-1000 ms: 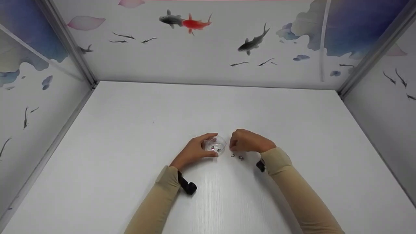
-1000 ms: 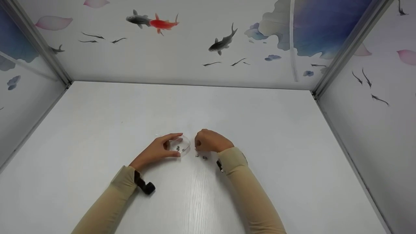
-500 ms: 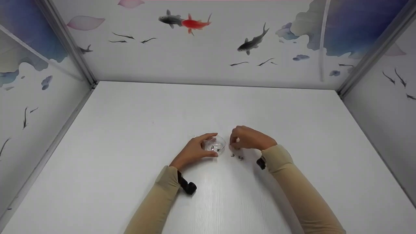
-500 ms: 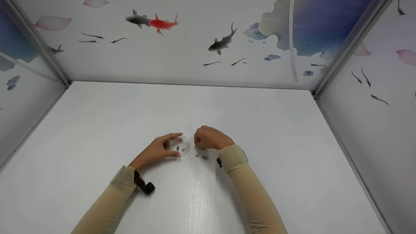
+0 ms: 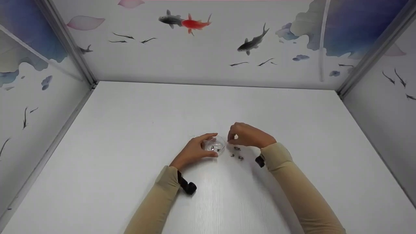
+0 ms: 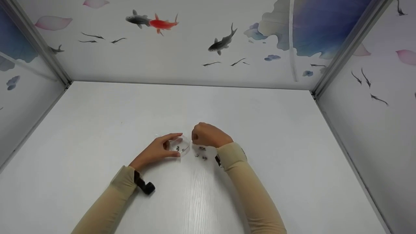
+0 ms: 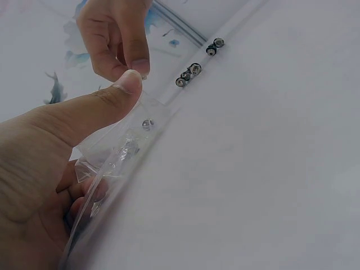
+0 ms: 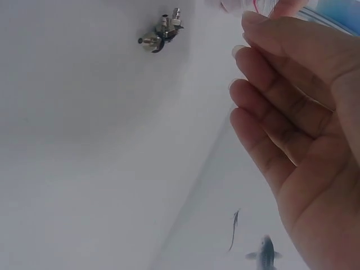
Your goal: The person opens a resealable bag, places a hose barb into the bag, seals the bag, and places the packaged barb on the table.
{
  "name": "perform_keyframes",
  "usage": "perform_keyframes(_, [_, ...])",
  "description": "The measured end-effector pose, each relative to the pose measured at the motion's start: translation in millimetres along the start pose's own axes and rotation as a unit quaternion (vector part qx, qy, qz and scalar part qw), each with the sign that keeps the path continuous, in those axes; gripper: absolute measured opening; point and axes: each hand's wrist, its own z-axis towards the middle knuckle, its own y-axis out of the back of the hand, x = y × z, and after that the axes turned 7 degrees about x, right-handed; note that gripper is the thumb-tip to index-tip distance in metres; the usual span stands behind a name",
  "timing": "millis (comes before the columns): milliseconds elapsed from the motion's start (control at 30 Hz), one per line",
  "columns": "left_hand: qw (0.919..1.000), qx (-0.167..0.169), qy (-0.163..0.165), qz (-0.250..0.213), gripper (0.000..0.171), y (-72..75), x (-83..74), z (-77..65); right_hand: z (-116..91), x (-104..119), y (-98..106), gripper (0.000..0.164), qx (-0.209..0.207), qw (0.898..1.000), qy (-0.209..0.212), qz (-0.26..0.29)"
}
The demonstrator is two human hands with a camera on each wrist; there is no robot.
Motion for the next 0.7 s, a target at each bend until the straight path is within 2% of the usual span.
perform_keyframes(300, [0.9999,0.002,0.014,-0.006,0.074,-0.1,-0.5,-0.8,6,6,1,0.011,-0.022,0.999,0.033,-0.020])
perform_keyframes(700, [1.0000,0.000,0.001,0.000,0.072,0.2,-1.6,-1.3,15,12,-1,0.012,-0.025,0.998,0.061,-0.022])
